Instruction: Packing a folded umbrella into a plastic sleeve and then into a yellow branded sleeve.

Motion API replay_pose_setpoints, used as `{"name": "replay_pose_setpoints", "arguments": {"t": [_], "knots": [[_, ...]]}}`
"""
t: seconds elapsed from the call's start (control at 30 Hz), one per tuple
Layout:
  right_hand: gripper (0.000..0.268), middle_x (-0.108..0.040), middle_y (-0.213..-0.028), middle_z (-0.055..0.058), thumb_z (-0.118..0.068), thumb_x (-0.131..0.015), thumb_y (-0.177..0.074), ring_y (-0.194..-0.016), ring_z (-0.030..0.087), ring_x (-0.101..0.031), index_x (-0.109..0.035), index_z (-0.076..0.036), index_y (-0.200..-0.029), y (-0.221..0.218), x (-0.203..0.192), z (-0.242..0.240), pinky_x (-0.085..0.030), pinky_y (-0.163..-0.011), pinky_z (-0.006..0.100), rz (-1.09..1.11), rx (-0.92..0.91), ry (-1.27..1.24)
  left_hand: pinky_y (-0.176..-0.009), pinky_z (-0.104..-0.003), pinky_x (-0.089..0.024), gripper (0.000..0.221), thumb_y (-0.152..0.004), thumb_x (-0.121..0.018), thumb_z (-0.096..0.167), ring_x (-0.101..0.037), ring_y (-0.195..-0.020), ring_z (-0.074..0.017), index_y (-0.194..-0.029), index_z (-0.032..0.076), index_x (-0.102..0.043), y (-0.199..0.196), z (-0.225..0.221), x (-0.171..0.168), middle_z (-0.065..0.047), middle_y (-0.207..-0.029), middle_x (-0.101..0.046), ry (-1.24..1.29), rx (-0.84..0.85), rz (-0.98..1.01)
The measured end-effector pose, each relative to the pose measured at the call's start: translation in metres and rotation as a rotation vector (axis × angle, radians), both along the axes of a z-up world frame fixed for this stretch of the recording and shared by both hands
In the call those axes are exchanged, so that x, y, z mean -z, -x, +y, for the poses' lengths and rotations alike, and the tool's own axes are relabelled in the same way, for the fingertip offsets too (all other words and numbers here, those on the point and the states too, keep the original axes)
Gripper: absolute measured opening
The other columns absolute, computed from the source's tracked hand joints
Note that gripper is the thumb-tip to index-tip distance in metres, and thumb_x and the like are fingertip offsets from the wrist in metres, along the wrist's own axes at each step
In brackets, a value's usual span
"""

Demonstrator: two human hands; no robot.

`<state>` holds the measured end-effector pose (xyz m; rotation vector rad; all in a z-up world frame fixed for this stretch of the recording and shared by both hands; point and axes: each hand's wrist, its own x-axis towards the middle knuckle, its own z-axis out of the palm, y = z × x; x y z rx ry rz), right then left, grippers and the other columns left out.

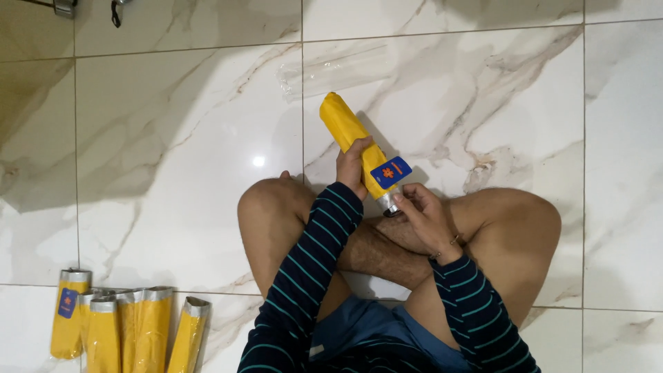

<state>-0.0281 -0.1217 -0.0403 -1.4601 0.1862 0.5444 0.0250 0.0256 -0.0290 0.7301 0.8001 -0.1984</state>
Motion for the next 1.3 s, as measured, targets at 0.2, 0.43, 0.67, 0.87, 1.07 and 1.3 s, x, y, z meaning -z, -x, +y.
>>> {"name": "replay_pose_setpoints", "arguments": {"t": [0.2,0.43,0.67,0.87,1.07,1.3], "knots": [[0.032,-0.055,-0.085,0.007,-0.027,-0.063,-0.079,-0.078,0.016,-0.054,-0.054,-0.005,-0.1,-0.006,-0.007,0.001,-0.046,-0.064,0.03,-0.14,-0.012,0.233,-0.069,-0.033,-0.046,0.049,-0.071,-0.066,0.025,-0.052,-0.079,-0.0207,-0.108,0.008,-0.038,0.003,-0.006,-0.002,-0.007,-0.084,-0.046,-0.026,0.087,0.023],[0.03,-0.058,-0.091,0.011,-0.025,-0.059,-0.082,-0.081,0.021,-0.057,-0.053,-0.007,-0.105,-0.008,-0.005,0.005,-0.046,-0.066,0.033,-0.18,-0.024,0.282,-0.074,-0.032,-0.043,0.055,-0.073,-0.066,0.035,-0.048,-0.085,-0.0214,-0.108,0.004,-0.038,0.002,-0.011,-0.028,-0.009,-0.086,-0.043,-0.087,0.278,-0.082],[0.038,-0.052,-0.099,0.018,-0.021,-0.055,-0.083,-0.082,0.027,-0.057,-0.044,-0.005,-0.116,-0.008,-0.019,0.008,-0.045,-0.068,0.036,-0.239,-0.025,0.297,-0.073,-0.033,-0.044,0.053,-0.068,-0.074,0.024,-0.05,-0.081,-0.0209,-0.103,0.003,-0.039,0.004,-0.012,-0.01,-0.008,-0.082,-0.046,-0.128,0.332,-0.219],[0.035,-0.049,-0.102,0.02,-0.016,-0.049,-0.086,-0.086,0.03,-0.056,-0.046,-0.005,-0.119,-0.008,-0.018,0.003,-0.045,-0.071,0.037,-0.34,-0.102,0.267,-0.069,-0.03,-0.046,0.047,-0.069,-0.074,0.02,-0.055,-0.074,-0.0182,-0.098,0.005,-0.04,0.009,-0.013,-0.003,-0.006,-0.076,-0.048,-0.103,0.325,-0.257],[0.033,-0.042,-0.112,0.014,-0.014,-0.045,-0.088,-0.105,0.024,-0.043,-0.047,-0.004,-0.119,-0.009,0.0,-0.002,-0.036,-0.089,0.037,-0.358,-0.071,0.132,-0.069,-0.029,-0.046,0.046,-0.07,-0.074,0.019,-0.052,-0.075,-0.0172,-0.097,0.004,-0.04,0.011,-0.014,-0.012,-0.005,-0.076,-0.047,-0.068,0.34,-0.28],[0.05,-0.041,-0.113,0.015,-0.025,-0.054,-0.084,-0.094,0.024,-0.048,-0.036,-0.008,-0.127,-0.008,-0.013,0.004,-0.043,-0.079,0.039,-0.257,-0.062,0.109,-0.07,-0.031,-0.045,0.05,-0.065,-0.077,0.017,-0.052,-0.076,-0.0185,-0.097,0.005,-0.041,0.014,-0.012,-0.013,-0.006,-0.077,-0.049,-0.137,0.389,-0.297]]}}
